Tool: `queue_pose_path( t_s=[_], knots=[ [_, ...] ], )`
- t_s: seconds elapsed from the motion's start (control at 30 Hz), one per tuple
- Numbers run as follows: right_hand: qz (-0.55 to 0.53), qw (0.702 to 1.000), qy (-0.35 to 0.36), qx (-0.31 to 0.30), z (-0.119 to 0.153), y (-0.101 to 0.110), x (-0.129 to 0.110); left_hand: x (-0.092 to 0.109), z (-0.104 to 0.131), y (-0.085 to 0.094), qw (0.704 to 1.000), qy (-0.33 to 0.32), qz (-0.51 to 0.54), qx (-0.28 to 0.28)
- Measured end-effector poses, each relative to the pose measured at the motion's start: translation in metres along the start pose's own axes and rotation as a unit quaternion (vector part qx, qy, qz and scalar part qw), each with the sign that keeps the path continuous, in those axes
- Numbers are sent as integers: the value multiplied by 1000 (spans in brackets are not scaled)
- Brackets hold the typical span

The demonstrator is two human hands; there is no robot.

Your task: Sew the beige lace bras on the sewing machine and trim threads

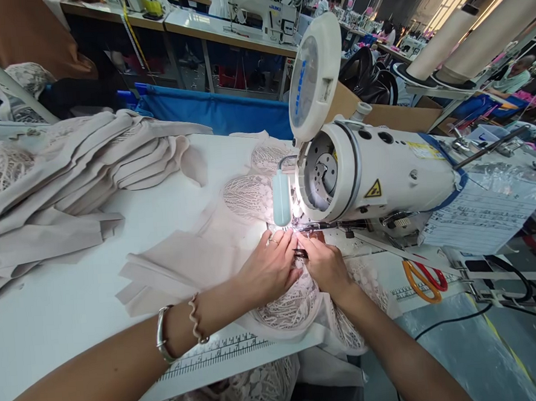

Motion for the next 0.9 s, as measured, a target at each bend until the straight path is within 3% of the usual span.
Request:
queue_pose_path(
  t_s=[0.33,0.47,0.57,0.7,0.9],
  knots=[
    [-22,995,-66,-77,-11,7,-3,-6,-1,-3,1000,-13,-14,18],
    [-39,984,-134,-111,-12,15,0,-1,-1,3,995,-81,-61,13],
    [-100,986,-106,-84,-8,22,5,6,2,7,988,-136,-62,-32],
    [-135,985,-68,-87,-3,24,8,4,3,7,991,-112,-11,-78],
    [-88,988,-77,-105,-12,20,5,-24,-3,5,990,-104,89,-40]
  ],
)
Point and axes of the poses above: each hand's wrist, its own z-axis away from the middle knuckle, its own y-axis out of the back of the hand, x = y × z, the point moved 1 cm from there along -z, towards the middle knuckle, and after that the axes turned 5 degrees about x, right-handed, at the moved point
